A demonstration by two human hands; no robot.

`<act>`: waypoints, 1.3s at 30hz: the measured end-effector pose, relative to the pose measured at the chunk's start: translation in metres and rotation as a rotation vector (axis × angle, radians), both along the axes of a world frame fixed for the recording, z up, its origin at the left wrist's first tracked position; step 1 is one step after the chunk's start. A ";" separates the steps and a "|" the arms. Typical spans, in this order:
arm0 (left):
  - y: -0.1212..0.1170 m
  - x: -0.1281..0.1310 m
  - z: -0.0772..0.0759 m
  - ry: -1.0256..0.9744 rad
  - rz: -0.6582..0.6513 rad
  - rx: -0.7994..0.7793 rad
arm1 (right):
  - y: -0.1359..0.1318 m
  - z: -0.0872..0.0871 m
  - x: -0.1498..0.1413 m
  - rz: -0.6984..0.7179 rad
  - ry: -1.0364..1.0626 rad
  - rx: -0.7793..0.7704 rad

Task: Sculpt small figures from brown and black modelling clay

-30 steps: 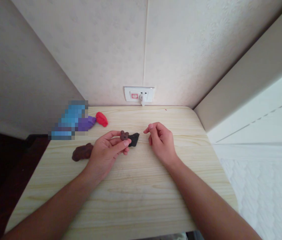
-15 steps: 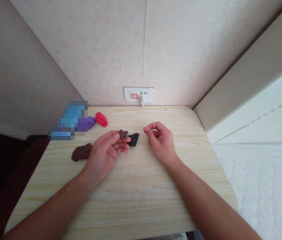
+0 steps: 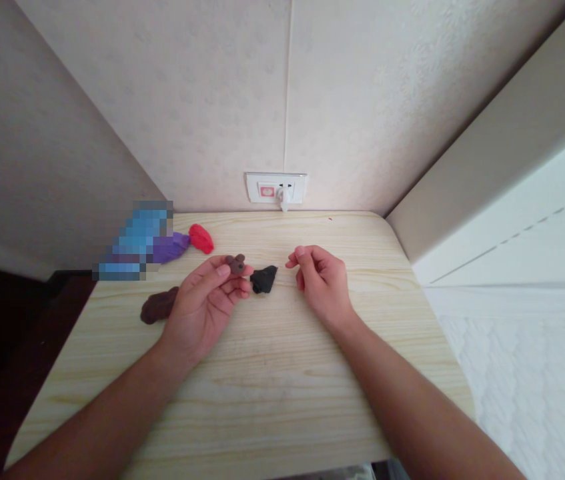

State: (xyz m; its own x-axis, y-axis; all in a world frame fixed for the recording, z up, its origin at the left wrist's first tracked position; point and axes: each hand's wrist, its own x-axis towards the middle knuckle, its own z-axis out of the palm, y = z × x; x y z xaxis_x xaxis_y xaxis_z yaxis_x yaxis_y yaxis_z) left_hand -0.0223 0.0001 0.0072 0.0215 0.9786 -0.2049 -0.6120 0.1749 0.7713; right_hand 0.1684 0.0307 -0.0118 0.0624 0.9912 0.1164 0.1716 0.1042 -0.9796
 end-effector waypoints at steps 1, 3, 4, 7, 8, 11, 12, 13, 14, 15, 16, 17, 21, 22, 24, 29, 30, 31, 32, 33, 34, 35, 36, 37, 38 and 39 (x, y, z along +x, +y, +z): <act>0.000 0.000 0.000 -0.003 0.000 0.003 | 0.000 0.000 0.000 -0.001 0.016 -0.001; 0.000 0.000 0.000 -0.006 0.000 0.004 | 0.001 -0.001 -0.001 -0.002 0.048 -0.001; 0.000 0.000 0.001 -0.006 0.001 0.003 | 0.001 -0.002 -0.001 -0.004 0.063 -0.001; 0.000 0.000 0.001 -0.004 0.005 -0.006 | 0.001 -0.002 -0.001 -0.022 0.073 -0.016; 0.000 0.000 0.002 -0.003 0.007 -0.007 | 0.000 -0.002 -0.001 -0.028 0.067 -0.024; 0.001 0.000 0.001 -0.007 0.002 -0.004 | 0.000 -0.002 -0.001 -0.029 0.042 -0.032; 0.001 0.000 0.001 -0.010 -0.001 -0.002 | -0.001 -0.002 -0.001 -0.027 0.038 -0.029; 0.001 0.000 0.001 -0.013 -0.003 0.000 | -0.001 -0.001 -0.001 -0.025 0.036 -0.024; 0.001 0.000 0.000 -0.015 -0.003 0.001 | 0.000 -0.001 -0.001 -0.026 0.035 -0.017; 0.001 0.000 0.000 -0.018 -0.003 0.003 | 0.000 -0.001 -0.001 -0.027 0.035 -0.008; 0.001 0.000 -0.001 -0.020 -0.003 0.004 | 0.000 -0.001 0.000 -0.027 0.031 0.000; 0.001 0.000 -0.001 -0.022 -0.002 0.006 | 0.000 -0.001 0.000 -0.027 0.024 0.007; 0.001 0.000 -0.001 -0.027 0.001 0.006 | 0.001 -0.001 0.000 -0.028 0.003 0.024; 0.001 0.000 -0.001 -0.027 0.002 0.006 | 0.001 -0.001 -0.001 -0.033 0.008 0.025; 0.000 -0.001 -0.001 -0.026 0.001 0.008 | 0.001 -0.001 -0.001 -0.048 0.013 0.028; 0.000 0.000 0.000 -0.026 0.000 0.009 | 0.002 -0.005 0.002 -0.075 -0.053 0.066; 0.000 0.000 0.000 -0.026 0.001 0.011 | 0.003 -0.006 0.003 -0.077 -0.060 0.073; 0.000 0.000 0.000 -0.026 0.001 0.012 | 0.003 -0.006 0.003 -0.079 -0.063 0.076; 0.000 0.000 0.000 -0.027 0.002 0.015 | 0.003 -0.007 0.004 -0.080 -0.063 0.077; 0.000 0.000 0.000 -0.028 0.003 0.018 | 0.003 -0.007 0.004 -0.081 -0.063 0.075; 0.000 0.000 0.000 -0.029 0.003 0.019 | 0.003 -0.007 0.004 -0.081 -0.061 0.071; 0.000 0.000 0.000 -0.030 0.003 0.020 | 0.002 -0.007 0.004 -0.083 -0.059 0.067; 0.001 0.000 0.000 -0.029 0.003 0.021 | 0.002 -0.007 0.003 -0.085 -0.058 0.062; 0.001 0.000 0.000 -0.029 0.002 0.021 | 0.002 -0.006 0.003 -0.087 -0.058 0.056; 0.001 0.000 -0.001 -0.028 0.002 0.022 | 0.002 -0.006 0.002 -0.092 -0.059 0.047; 0.001 0.000 -0.001 -0.027 0.001 0.022 | 0.002 -0.005 0.002 -0.096 -0.057 0.036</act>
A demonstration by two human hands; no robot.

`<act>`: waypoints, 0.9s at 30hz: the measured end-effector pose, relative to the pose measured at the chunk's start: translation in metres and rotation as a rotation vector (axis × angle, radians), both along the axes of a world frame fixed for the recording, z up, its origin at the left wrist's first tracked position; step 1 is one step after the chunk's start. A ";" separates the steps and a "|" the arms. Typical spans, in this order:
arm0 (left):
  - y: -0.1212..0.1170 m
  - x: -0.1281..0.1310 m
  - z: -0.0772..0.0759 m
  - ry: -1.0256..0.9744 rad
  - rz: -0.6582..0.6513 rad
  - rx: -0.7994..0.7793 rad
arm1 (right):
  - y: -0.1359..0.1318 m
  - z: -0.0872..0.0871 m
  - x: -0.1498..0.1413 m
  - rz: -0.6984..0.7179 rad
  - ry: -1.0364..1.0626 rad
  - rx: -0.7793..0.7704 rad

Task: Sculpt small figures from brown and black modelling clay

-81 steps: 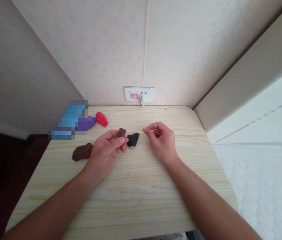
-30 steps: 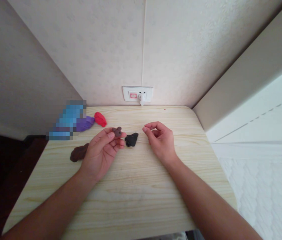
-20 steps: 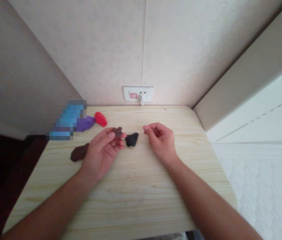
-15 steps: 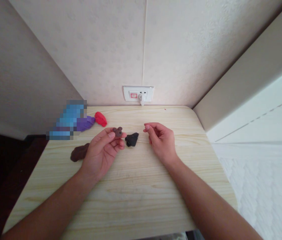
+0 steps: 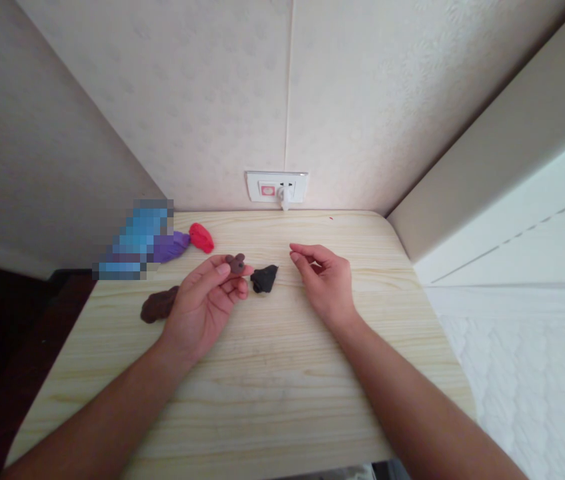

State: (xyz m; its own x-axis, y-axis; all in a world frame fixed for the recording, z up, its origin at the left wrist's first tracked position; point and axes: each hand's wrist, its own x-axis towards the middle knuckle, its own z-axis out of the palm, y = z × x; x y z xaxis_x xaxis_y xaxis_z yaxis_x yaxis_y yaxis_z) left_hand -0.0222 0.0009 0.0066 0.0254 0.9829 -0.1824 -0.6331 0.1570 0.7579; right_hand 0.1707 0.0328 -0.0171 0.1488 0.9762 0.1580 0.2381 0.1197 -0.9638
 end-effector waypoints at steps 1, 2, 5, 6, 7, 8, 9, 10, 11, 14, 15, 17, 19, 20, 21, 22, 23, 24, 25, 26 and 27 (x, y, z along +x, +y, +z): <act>0.000 0.000 0.000 0.000 -0.001 0.000 | 0.000 0.001 0.000 -0.003 0.006 -0.011; 0.000 0.000 0.000 -0.001 -0.002 -0.001 | 0.000 0.001 0.000 -0.001 0.017 -0.021; 0.000 0.000 -0.001 -0.002 -0.004 0.000 | 0.000 0.003 0.001 0.039 0.046 -0.036; 0.000 0.000 -0.001 -0.002 -0.004 0.000 | 0.000 0.003 0.001 0.055 0.048 -0.037; 0.000 0.000 -0.001 -0.002 -0.004 0.000 | 0.000 0.004 0.001 0.068 0.048 -0.038; 0.000 0.000 -0.001 -0.002 -0.002 -0.001 | 0.000 0.004 0.001 0.077 0.051 -0.041; 0.000 0.000 -0.001 -0.002 -0.001 -0.002 | 0.000 0.005 0.001 0.080 0.057 -0.042; 0.000 0.000 -0.001 -0.001 -0.001 -0.003 | 0.000 0.005 0.000 0.080 0.069 -0.041; -0.001 0.000 -0.001 0.000 0.000 -0.003 | 0.000 0.005 0.000 0.077 0.083 -0.039; -0.001 -0.001 0.000 0.006 -0.001 -0.003 | 0.001 0.004 -0.002 0.061 0.109 -0.016; -0.001 -0.001 0.000 0.007 -0.002 -0.005 | 0.001 0.003 -0.002 0.058 0.108 -0.008; -0.001 -0.001 0.000 0.006 -0.001 -0.010 | 0.001 0.002 -0.002 0.056 0.096 -0.002; -0.001 0.000 0.000 0.007 -0.001 -0.013 | 0.001 0.001 -0.001 0.052 0.084 -0.008; -0.001 0.000 0.000 0.007 -0.001 -0.012 | 0.000 0.001 -0.001 0.050 0.079 -0.013; -0.001 0.000 0.000 0.008 -0.002 -0.010 | 0.000 0.001 -0.001 0.047 0.075 -0.017; -0.001 0.001 0.000 0.008 -0.003 -0.009 | 0.000 0.002 -0.001 0.045 0.072 -0.022; 0.000 0.001 0.000 0.009 -0.004 -0.007 | -0.001 0.003 -0.001 0.046 0.068 -0.027; 0.000 0.001 0.000 0.010 -0.004 -0.007 | -0.001 0.003 -0.001 0.048 0.062 -0.034; 0.000 0.001 0.001 0.012 -0.004 -0.009 | -0.001 0.004 -0.001 0.051 0.052 -0.041; -0.001 0.001 0.001 0.014 -0.002 -0.011 | -0.002 0.006 -0.001 0.054 0.039 -0.049; -0.001 0.001 0.001 0.016 -0.002 -0.014 | -0.002 0.007 -0.001 0.056 0.029 -0.056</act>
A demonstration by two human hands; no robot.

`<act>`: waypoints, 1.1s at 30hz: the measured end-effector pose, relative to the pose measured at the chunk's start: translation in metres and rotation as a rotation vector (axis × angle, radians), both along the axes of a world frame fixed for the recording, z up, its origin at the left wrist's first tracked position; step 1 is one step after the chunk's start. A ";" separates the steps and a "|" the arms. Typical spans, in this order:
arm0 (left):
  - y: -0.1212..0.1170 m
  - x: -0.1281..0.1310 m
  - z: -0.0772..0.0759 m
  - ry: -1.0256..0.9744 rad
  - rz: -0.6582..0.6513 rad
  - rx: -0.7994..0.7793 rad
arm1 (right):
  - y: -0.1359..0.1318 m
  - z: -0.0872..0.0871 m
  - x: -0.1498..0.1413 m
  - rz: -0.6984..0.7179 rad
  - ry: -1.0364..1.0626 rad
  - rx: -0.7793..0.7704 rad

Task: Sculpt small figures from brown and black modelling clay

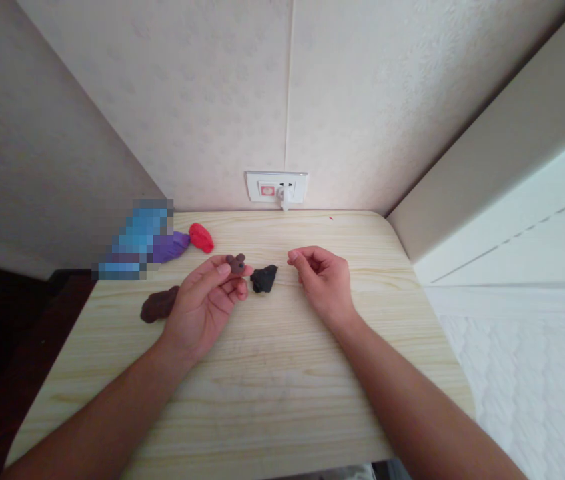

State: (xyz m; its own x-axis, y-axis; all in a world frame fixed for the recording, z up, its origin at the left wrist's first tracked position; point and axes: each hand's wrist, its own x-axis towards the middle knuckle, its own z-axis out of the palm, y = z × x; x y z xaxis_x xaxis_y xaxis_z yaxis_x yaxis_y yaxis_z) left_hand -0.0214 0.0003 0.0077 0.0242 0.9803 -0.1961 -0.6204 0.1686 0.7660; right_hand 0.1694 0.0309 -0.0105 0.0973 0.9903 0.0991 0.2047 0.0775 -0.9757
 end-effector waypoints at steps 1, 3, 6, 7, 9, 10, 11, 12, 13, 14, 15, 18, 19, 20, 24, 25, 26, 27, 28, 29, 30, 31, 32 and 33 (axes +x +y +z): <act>0.000 0.000 0.000 0.002 0.001 -0.002 | 0.000 0.001 0.000 0.003 -0.006 -0.006; 0.000 0.000 0.001 0.004 0.002 -0.006 | -0.001 0.002 0.000 0.013 0.001 -0.014; 0.000 0.000 0.001 0.007 0.000 -0.007 | -0.001 0.002 0.001 0.023 0.034 -0.015; 0.000 0.000 0.001 0.008 -0.002 -0.006 | 0.000 0.001 0.001 0.021 0.045 -0.013; 0.000 0.000 0.000 0.007 -0.004 -0.004 | 0.000 0.000 0.000 0.011 0.071 -0.005; 0.000 0.000 0.000 0.006 -0.004 -0.005 | 0.000 -0.001 0.000 0.009 0.082 -0.006; 0.000 0.000 0.000 0.006 -0.004 -0.006 | 0.001 -0.002 0.000 0.009 0.090 -0.010; 0.000 0.000 0.000 0.006 -0.004 -0.007 | 0.001 -0.003 -0.001 0.010 0.093 -0.017; 0.000 0.000 0.000 0.006 -0.004 -0.007 | 0.001 -0.004 -0.001 0.011 0.091 -0.024; 0.000 0.000 0.000 0.006 -0.004 -0.006 | 0.001 -0.004 -0.001 0.011 0.086 -0.031; 0.000 0.000 0.000 0.004 -0.005 -0.005 | 0.001 -0.004 -0.001 0.010 0.081 -0.033; 0.000 0.000 -0.001 0.000 -0.003 -0.003 | 0.001 -0.004 -0.001 0.004 0.068 -0.031; 0.000 0.000 -0.001 -0.001 -0.003 -0.004 | 0.000 -0.004 -0.001 0.004 0.063 -0.030; 0.000 0.000 -0.001 -0.002 -0.003 -0.003 | 0.000 -0.004 -0.001 0.006 0.058 -0.029; 0.000 0.000 0.000 -0.003 -0.005 -0.005 | 0.001 -0.004 -0.001 0.011 0.044 -0.018; 0.000 0.000 0.000 -0.001 -0.004 -0.006 | 0.001 -0.003 -0.001 0.009 0.040 -0.019; 0.000 0.000 0.000 0.002 -0.004 -0.008 | 0.001 -0.003 -0.001 0.007 0.035 -0.019; 0.000 0.001 0.000 0.005 -0.004 -0.010 | 0.000 -0.003 -0.002 0.005 0.028 -0.021; 0.000 0.001 0.000 0.007 -0.003 -0.012 | 0.000 -0.003 -0.002 0.003 0.020 -0.022; 0.000 0.001 0.000 0.009 -0.003 -0.014 | 0.000 -0.003 -0.001 0.003 0.014 -0.022; 0.000 0.001 0.000 0.009 -0.002 -0.017 | 0.000 -0.003 -0.001 0.003 0.010 -0.021; 0.000 0.001 0.000 0.009 -0.001 -0.018 | 0.000 -0.004 -0.001 0.004 0.007 -0.019; 0.000 0.001 0.000 0.010 0.000 -0.018 | 0.000 -0.004 -0.001 0.005 0.005 -0.016; 0.000 0.000 0.000 0.009 0.001 -0.017 | 0.000 -0.005 -0.001 0.005 0.003 -0.012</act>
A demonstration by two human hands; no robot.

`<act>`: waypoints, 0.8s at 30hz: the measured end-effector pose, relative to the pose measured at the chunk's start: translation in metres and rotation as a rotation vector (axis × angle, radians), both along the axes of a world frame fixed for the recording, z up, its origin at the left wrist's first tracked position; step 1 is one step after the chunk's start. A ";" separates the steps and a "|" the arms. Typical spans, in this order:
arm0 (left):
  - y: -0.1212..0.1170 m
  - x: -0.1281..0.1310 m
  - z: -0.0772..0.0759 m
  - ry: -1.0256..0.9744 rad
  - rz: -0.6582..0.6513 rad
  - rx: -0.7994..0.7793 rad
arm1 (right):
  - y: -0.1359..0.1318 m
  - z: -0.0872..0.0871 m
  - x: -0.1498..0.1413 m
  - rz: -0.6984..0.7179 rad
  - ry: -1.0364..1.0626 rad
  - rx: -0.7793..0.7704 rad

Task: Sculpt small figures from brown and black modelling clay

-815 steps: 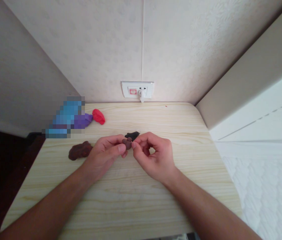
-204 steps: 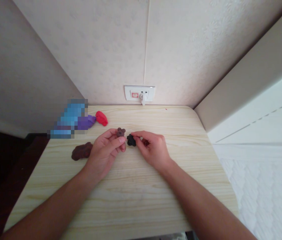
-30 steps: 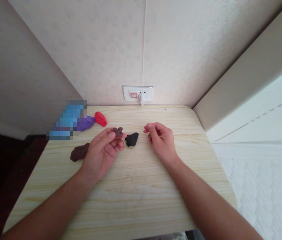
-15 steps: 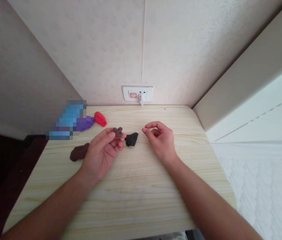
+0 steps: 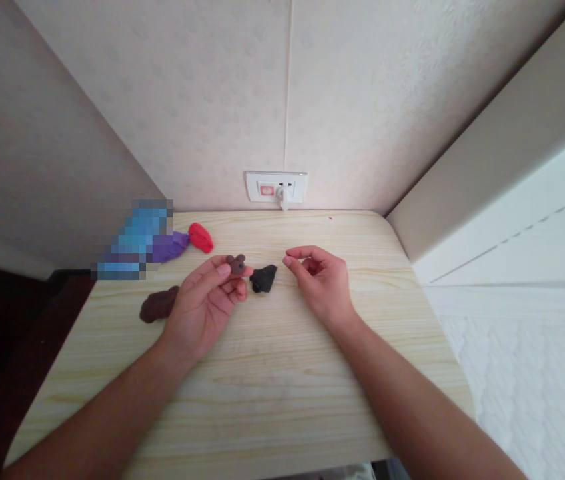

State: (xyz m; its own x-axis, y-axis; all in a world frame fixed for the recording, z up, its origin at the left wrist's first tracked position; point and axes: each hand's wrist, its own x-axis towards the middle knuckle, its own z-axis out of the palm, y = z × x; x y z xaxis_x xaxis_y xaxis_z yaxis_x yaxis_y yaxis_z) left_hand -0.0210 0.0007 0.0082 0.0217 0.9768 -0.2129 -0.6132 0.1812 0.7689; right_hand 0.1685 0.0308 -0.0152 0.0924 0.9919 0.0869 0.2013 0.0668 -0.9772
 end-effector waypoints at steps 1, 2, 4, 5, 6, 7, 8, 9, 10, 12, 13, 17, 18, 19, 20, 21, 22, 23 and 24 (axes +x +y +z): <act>0.000 0.000 0.000 -0.001 0.000 0.001 | 0.000 0.000 0.000 0.000 0.000 0.004; 0.000 0.000 0.000 -0.003 -0.001 0.002 | 0.000 -0.001 0.000 0.000 0.002 0.008; 0.000 0.000 0.000 -0.006 -0.003 0.005 | -0.001 -0.001 0.000 0.005 0.007 0.016; 0.000 0.000 0.000 -0.006 -0.004 0.005 | -0.001 -0.002 0.000 0.006 0.008 0.020; 0.000 0.000 0.000 -0.005 -0.004 0.006 | -0.002 -0.002 0.000 0.007 0.008 0.023; 0.000 0.000 0.000 -0.003 -0.004 0.007 | -0.002 -0.002 -0.001 0.008 0.004 0.026; 0.000 0.000 0.000 -0.001 -0.004 0.006 | -0.003 -0.002 -0.001 0.010 -0.001 0.029; 0.000 0.000 0.000 0.001 -0.004 0.006 | -0.003 -0.002 -0.001 0.010 -0.005 0.032; 0.000 0.000 0.001 0.002 -0.004 0.005 | -0.004 -0.002 -0.001 0.009 -0.009 0.035; -0.001 0.000 0.001 0.005 -0.005 0.004 | -0.004 -0.002 -0.001 0.011 -0.018 0.043; -0.001 0.000 0.001 0.006 -0.006 0.004 | -0.004 -0.002 -0.001 0.012 -0.023 0.048; -0.001 0.000 0.001 0.006 -0.002 0.002 | -0.005 -0.001 0.000 0.024 -0.032 0.057; 0.000 0.000 0.001 0.005 -0.001 0.003 | -0.005 -0.001 0.000 0.031 -0.029 0.058; 0.000 0.000 0.001 0.004 -0.001 0.004 | -0.005 -0.001 -0.001 0.038 -0.024 0.058; 0.000 0.000 0.001 0.003 -0.002 0.007 | -0.005 0.000 -0.001 0.046 -0.019 0.058; 0.000 0.000 0.001 0.002 -0.003 0.010 | -0.006 0.000 -0.001 0.053 -0.012 0.057; 0.000 0.000 0.001 0.000 -0.004 0.012 | -0.006 0.001 -0.001 0.059 -0.003 0.053; 0.000 0.000 0.000 -0.002 -0.004 0.014 | -0.006 0.002 -0.002 0.065 0.008 0.047; 0.000 0.000 0.000 -0.004 -0.005 0.015 | -0.006 0.002 -0.002 0.071 0.022 0.039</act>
